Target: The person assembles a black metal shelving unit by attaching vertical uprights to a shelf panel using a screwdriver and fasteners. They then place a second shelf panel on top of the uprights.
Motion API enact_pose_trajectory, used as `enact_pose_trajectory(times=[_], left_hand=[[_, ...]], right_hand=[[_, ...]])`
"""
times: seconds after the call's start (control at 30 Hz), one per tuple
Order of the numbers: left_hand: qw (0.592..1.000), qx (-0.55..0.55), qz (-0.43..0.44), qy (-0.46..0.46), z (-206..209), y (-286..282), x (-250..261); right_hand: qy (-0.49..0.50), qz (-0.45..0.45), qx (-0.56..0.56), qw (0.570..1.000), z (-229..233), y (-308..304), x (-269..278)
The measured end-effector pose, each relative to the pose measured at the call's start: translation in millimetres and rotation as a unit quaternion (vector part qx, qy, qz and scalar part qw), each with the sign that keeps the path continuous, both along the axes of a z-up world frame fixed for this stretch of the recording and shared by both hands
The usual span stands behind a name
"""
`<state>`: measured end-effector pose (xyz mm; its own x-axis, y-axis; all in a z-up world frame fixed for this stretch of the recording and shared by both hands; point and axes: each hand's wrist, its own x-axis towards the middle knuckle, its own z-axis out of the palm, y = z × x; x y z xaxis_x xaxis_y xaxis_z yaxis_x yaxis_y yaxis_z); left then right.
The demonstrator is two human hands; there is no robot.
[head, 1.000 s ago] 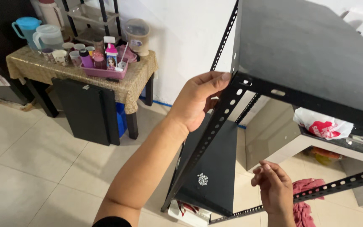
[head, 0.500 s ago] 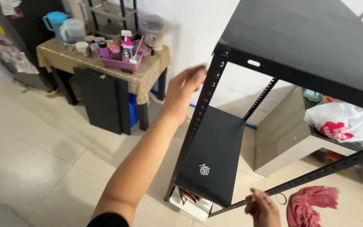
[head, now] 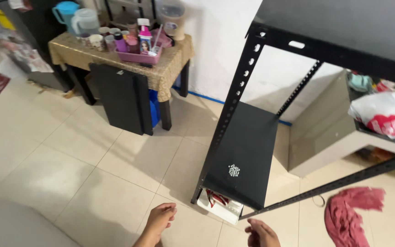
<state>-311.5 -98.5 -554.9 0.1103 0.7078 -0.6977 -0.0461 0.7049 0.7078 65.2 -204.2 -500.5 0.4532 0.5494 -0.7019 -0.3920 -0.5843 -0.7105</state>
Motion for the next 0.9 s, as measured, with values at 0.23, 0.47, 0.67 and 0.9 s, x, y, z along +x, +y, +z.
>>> enact_pose_trajectory(times=[0.23,0.47,0.67,0.9], left_hand=[[0.997,0.041,-0.035,-0.049,-8.8,25.0,-36.4],[0.994,0.037,-0.024,-0.101,17.1,61.9,-119.8],[0.982,0.127,0.042,-0.131,46.8,102.8,-168.7],[0.966,0.191,0.009,-0.174,52.0,155.3,-186.0]], right_hand=[[0.029,0.062,0.101,0.993,64.5,58.0,-105.9],[0.077,0.064,0.093,0.991,68.6,110.1,-239.6],[0.063,0.039,0.139,0.987,68.3,151.0,-301.5],[0.041,-0.017,0.175,0.984,73.7,199.3,-306.5]])
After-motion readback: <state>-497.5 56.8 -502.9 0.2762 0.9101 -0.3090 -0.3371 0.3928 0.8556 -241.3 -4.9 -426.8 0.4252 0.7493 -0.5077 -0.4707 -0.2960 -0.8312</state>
